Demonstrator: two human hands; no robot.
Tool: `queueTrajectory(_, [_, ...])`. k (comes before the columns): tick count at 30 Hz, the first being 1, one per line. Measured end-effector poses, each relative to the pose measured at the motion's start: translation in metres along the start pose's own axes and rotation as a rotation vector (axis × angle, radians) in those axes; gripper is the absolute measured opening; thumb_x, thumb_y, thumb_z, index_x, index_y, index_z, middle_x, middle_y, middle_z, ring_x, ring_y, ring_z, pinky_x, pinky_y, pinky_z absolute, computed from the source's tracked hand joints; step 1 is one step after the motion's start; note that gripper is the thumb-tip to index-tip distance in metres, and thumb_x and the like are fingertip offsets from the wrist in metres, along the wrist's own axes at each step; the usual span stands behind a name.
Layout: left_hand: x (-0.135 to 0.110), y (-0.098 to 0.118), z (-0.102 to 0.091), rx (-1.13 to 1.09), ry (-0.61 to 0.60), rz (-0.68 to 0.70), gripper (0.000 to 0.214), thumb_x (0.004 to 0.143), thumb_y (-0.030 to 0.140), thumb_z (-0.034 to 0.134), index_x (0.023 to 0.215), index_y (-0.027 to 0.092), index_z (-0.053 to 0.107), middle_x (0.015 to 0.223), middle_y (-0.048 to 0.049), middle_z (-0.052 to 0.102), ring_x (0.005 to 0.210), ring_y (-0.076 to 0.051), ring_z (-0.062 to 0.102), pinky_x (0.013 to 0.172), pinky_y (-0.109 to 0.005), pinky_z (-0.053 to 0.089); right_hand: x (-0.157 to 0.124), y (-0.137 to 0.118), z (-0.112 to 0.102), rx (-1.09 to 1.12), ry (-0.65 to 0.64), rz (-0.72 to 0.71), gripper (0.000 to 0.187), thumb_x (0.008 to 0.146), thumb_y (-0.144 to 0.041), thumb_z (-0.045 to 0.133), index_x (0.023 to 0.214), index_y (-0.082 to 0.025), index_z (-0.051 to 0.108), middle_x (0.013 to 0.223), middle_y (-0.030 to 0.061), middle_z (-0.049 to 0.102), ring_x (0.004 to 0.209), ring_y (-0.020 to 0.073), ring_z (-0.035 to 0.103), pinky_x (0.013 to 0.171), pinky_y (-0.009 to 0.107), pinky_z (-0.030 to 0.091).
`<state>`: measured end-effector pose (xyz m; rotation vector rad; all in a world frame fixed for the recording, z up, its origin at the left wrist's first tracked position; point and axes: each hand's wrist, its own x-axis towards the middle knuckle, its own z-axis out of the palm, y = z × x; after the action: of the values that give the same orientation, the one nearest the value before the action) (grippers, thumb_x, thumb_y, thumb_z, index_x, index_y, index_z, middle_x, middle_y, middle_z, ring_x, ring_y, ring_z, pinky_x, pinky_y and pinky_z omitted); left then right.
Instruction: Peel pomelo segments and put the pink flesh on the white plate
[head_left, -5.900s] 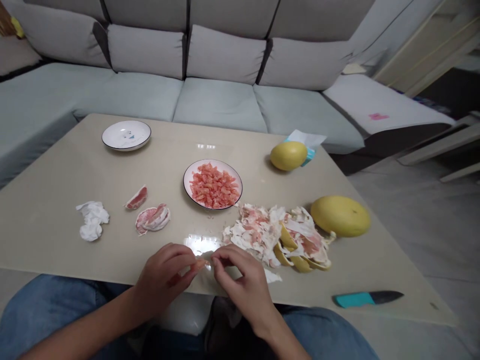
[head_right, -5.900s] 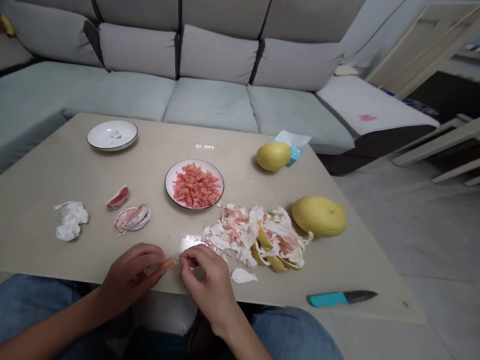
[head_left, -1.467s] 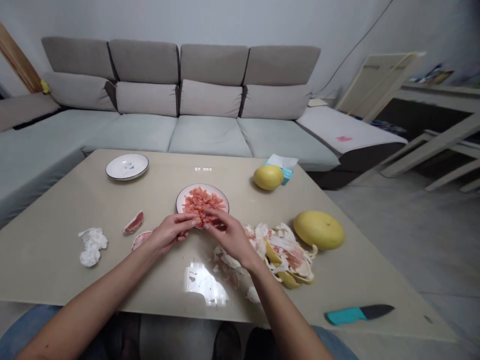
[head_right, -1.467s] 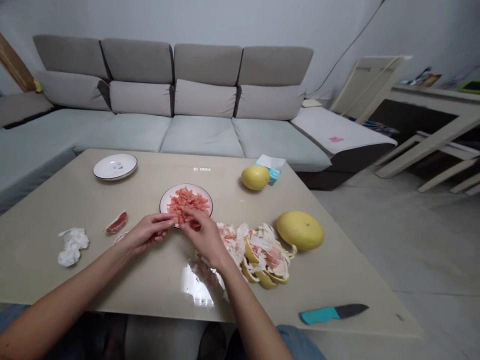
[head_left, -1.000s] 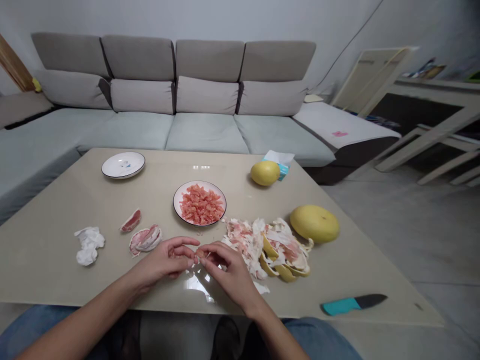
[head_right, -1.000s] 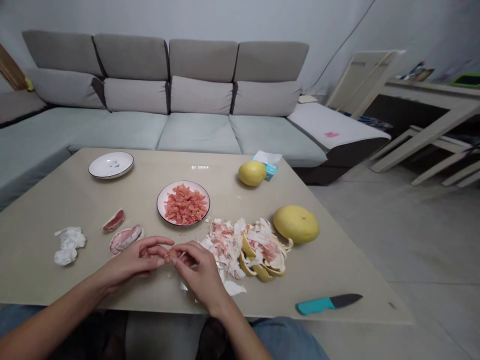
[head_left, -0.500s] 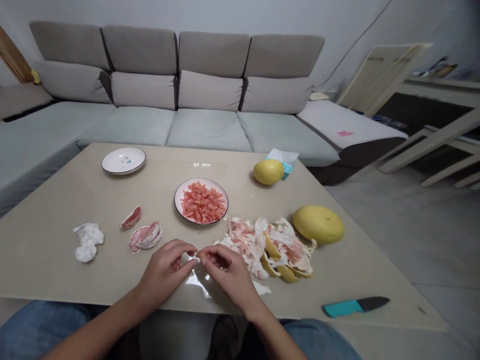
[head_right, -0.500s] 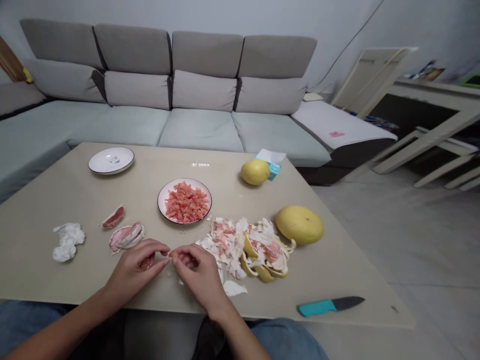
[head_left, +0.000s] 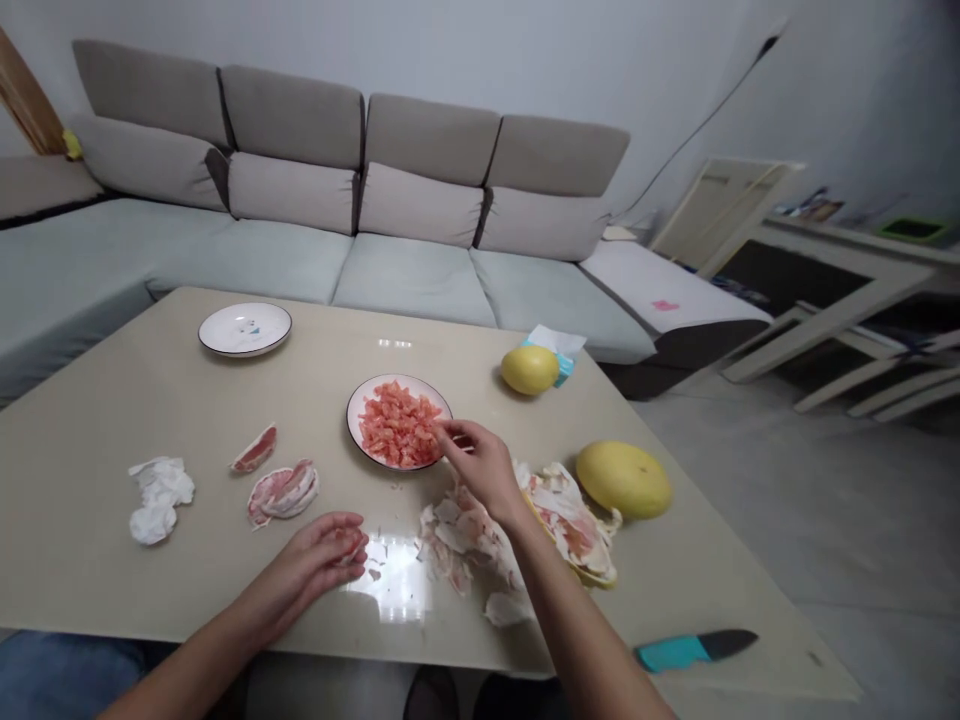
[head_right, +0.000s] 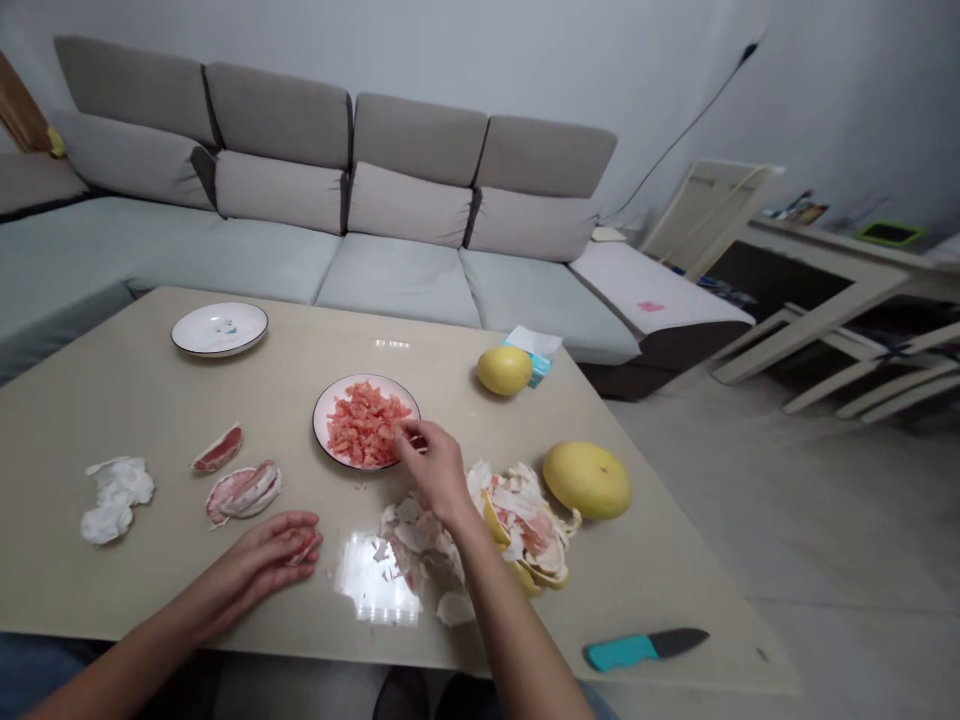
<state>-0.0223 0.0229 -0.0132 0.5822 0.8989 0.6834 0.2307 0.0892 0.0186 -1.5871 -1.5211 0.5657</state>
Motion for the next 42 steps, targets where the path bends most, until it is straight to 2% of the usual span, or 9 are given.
queueTrajectory(4, [0.000,-0.005,-0.008,-0.016,-0.069,-0.026,0.032,0.077,0.021,0.073,0.106,0.017,0.063,0.097,-0.0078,0.066,0.091,-0.020,0.065,0.091,-0.037,0.049,0.048,0.008,0.013,-0.099,0.004,-0.018,0.024,0.079,-0.022,0.059,0.098,-0.015,0.072,0.090,0.0086,0.073,0.071,0.0188,0.066,0.069,0.031,0.052])
queueTrajectory(7, [-0.001,-0.005,-0.013,-0.027,-0.059,-0.006,0.031,0.078,0.025,0.072,0.107,0.018,0.063,0.100,-0.0079,0.067,0.096,-0.021,0.066,0.094,-0.037,0.048,0.054,0.009,0.016,-0.147,0.018,-0.033,0.027,0.079,-0.019,0.056,0.102,-0.015,0.070,0.096,0.0097,0.073,0.074,0.0193,0.066,0.074,0.033,0.051])
queueTrajectory(14, [-0.007,-0.004,-0.004,-0.022,0.005,0.032,0.029,0.069,0.027,0.081,0.093,0.016,0.068,0.096,-0.0071,0.068,0.101,-0.024,0.065,0.101,-0.038,0.046,-0.022,-0.006,0.001,-0.131,-0.093,-0.082,0.021,0.087,-0.031,0.054,0.082,-0.021,0.072,0.079,0.0041,0.073,0.071,0.0206,0.065,0.067,0.031,0.050])
queueTrajectory(19, [-0.012,-0.010,0.007,-0.064,-0.021,0.045,0.032,0.069,0.025,0.081,0.097,0.018,0.066,0.095,-0.0055,0.066,0.101,-0.023,0.065,0.102,-0.039,0.045,-0.080,-0.008,0.000,-0.087,-0.134,-0.056,0.020,0.086,-0.024,0.054,0.095,-0.022,0.072,0.090,0.0063,0.074,0.077,0.0218,0.068,0.068,0.031,0.053])
queueTrajectory(23, [-0.016,-0.014,0.010,-0.043,-0.061,0.046,0.029,0.070,0.023,0.081,0.095,0.016,0.067,0.094,-0.0070,0.067,0.101,-0.023,0.064,0.103,-0.039,0.044,-0.091,-0.009,0.003,-0.108,-0.194,-0.091,0.019,0.088,-0.022,0.054,0.087,-0.022,0.073,0.081,0.0052,0.074,0.072,0.0201,0.067,0.063,0.029,0.052])
queueTrajectory(29, [-0.017,-0.015,0.009,-0.038,-0.037,0.006,0.033,0.063,0.029,0.085,0.088,0.015,0.068,0.089,-0.0082,0.068,0.093,-0.023,0.066,0.099,-0.040,0.044,-0.016,-0.002,-0.008,-0.249,-0.133,-0.206,0.025,0.086,-0.013,0.052,0.099,-0.022,0.071,0.095,0.0070,0.071,0.083,0.0202,0.065,0.077,0.033,0.050])
queueTrajectory(34, [-0.009,-0.015,0.000,-0.051,0.028,0.016,0.036,0.056,0.032,0.088,0.082,0.017,0.069,0.081,-0.0061,0.067,0.090,-0.025,0.066,0.097,-0.043,0.044,0.054,0.011,-0.004,-0.384,-0.242,-0.279,0.032,0.074,-0.005,0.061,0.098,-0.023,0.073,0.099,0.0069,0.070,0.092,0.0215,0.062,0.082,0.031,0.046])
queueTrajectory(38, [-0.003,-0.014,-0.008,-0.044,0.041,0.015,0.039,0.054,0.036,0.088,0.082,0.018,0.068,0.082,-0.0060,0.067,0.090,-0.025,0.065,0.095,-0.043,0.045,0.077,0.021,0.007,-0.440,-0.335,-0.287,0.031,0.066,-0.003,0.066,0.086,-0.025,0.076,0.089,0.0028,0.072,0.080,0.0188,0.063,0.071,0.024,0.046])
queueTrajectory(42, [0.002,-0.013,-0.011,0.013,0.071,-0.027,0.042,0.054,0.040,0.088,0.083,0.019,0.067,0.085,-0.0064,0.068,0.085,-0.025,0.066,0.084,-0.039,0.049,0.091,0.029,0.009,-0.453,-0.291,-0.245,0.024,0.073,-0.006,0.060,0.084,-0.022,0.076,0.082,0.0045,0.070,0.071,0.0169,0.063,0.065,0.024,0.045])
